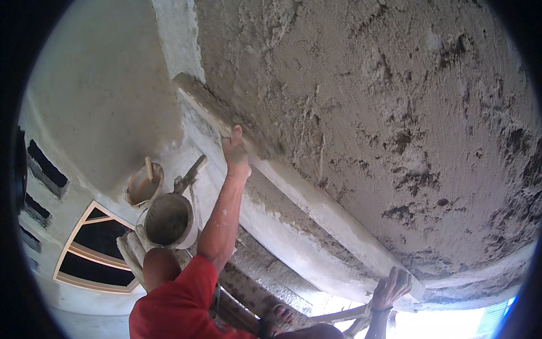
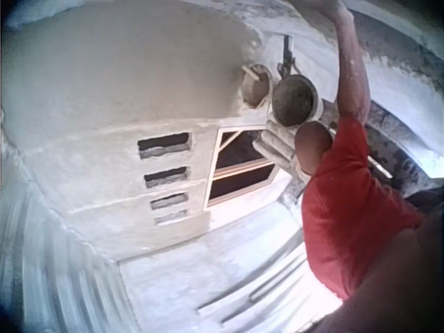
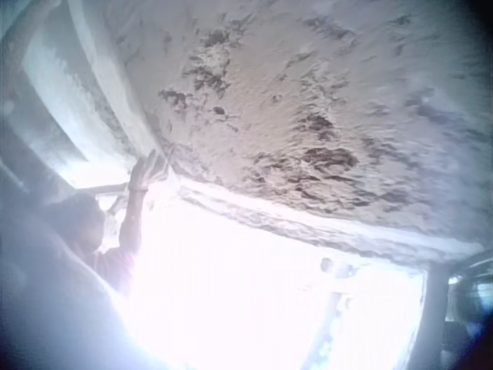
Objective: The person applies mortar from a bucket to a concrete wall using a trowel, then uses a long wooden straight edge to level and smooth the wet plaster while standing on a bamboo scaffold.
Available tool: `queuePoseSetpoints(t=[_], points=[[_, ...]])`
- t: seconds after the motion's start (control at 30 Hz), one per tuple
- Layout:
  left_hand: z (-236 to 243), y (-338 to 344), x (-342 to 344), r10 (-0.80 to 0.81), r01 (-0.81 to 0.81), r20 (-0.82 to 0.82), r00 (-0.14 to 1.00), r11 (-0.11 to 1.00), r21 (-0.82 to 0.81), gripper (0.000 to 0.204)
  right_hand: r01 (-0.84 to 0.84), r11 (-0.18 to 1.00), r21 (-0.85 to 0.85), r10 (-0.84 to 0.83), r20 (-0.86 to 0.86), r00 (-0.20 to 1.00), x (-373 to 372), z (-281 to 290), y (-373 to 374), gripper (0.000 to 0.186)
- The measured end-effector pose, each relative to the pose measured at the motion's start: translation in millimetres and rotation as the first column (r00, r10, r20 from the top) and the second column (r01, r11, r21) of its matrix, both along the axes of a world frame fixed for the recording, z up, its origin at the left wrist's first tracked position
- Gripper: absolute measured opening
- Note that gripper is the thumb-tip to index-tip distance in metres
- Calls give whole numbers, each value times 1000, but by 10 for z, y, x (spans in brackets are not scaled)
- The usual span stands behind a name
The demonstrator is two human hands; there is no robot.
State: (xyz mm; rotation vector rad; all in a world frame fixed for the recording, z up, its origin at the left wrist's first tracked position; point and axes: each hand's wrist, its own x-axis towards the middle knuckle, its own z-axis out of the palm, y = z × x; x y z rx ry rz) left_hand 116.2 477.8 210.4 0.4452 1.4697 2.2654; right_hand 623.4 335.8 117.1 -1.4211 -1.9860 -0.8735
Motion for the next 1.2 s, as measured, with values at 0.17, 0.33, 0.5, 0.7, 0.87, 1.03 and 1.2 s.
queuePoseSetpoints(t=[0.17,0.33,0.5,0.7,0.87,1.03,1.2], points=[[79,-124,179,-86,89,131,988,996,-21,38,-10,1000,-9,10,15,1000,214,-1,-41,47],[-255,-273,737,-276,247,185,943,955,165,32,61,996,-70,-64,-36,997,760,-146,-222,60],[-498,-208,969,-108,100,70,992,988,117,36,162,982,-99,-161,11,987,940,-240,-300,45],[273,-95,317,-118,112,69,991,990,83,40,87,994,65,-87,-15,996,311,311,-57,46],[601,112,-292,-206,194,49,977,962,193,25,80,985,151,-80,-7,997,-175,779,103,51],[1231,142,-606,-109,118,163,981,992,-45,27,23,973,229,-20,-13,1000,-678,1360,255,48],[1173,202,-845,-168,155,139,976,983,99,37,40,974,224,-43,9,999,-785,1475,264,40]])
